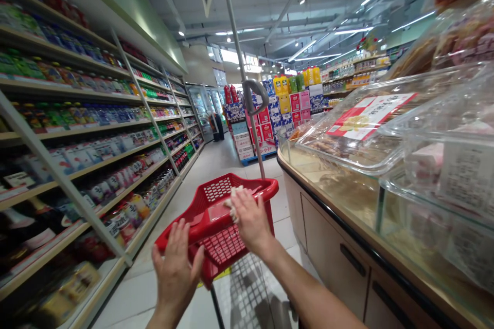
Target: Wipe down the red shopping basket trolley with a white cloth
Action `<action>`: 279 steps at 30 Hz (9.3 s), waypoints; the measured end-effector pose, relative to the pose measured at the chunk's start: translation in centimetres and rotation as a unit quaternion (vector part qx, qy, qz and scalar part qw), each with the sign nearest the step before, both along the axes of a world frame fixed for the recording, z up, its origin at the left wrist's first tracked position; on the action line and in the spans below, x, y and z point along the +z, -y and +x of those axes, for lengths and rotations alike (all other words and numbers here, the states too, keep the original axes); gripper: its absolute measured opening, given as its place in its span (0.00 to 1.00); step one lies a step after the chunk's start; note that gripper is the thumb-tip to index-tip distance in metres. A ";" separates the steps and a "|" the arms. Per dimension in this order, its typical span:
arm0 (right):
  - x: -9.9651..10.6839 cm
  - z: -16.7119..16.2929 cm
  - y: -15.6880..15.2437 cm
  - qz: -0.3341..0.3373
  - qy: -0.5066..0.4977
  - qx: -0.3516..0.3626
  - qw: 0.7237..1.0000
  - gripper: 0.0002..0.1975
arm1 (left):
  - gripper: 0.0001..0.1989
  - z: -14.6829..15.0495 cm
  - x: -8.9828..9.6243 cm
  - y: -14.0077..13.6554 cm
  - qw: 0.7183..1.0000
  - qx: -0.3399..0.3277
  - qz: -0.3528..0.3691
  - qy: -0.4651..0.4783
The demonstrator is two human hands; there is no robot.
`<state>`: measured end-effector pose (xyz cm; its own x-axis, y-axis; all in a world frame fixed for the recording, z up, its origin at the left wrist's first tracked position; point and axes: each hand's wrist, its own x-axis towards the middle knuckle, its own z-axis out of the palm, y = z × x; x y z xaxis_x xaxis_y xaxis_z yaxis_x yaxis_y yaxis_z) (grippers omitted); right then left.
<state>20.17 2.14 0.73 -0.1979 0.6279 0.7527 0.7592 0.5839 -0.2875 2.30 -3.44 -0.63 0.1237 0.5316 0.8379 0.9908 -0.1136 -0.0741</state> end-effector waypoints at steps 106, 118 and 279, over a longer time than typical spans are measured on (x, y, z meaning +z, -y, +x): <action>-9.2 10.1 0.5 0.172 -0.014 -0.044 0.984 0.22 | 0.32 3.7 -7.6 0.6 0.953 0.051 -0.300 0.012; -10.4 9.2 1.1 0.173 0.072 -0.005 0.982 0.20 | 0.33 2.8 -8.1 1.6 0.947 0.067 -0.314 -0.019; -6.2 -4.8 1.5 -0.076 0.272 0.045 0.958 0.19 | 0.33 -2.9 -10.6 4.1 0.955 0.112 -0.273 0.010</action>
<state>15.39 0.64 -5.48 -0.5936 0.6837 0.4246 0.7693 0.6369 0.0500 -0.60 -7.51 -11.24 -0.0567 0.9015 0.4291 0.9954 0.0841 -0.0453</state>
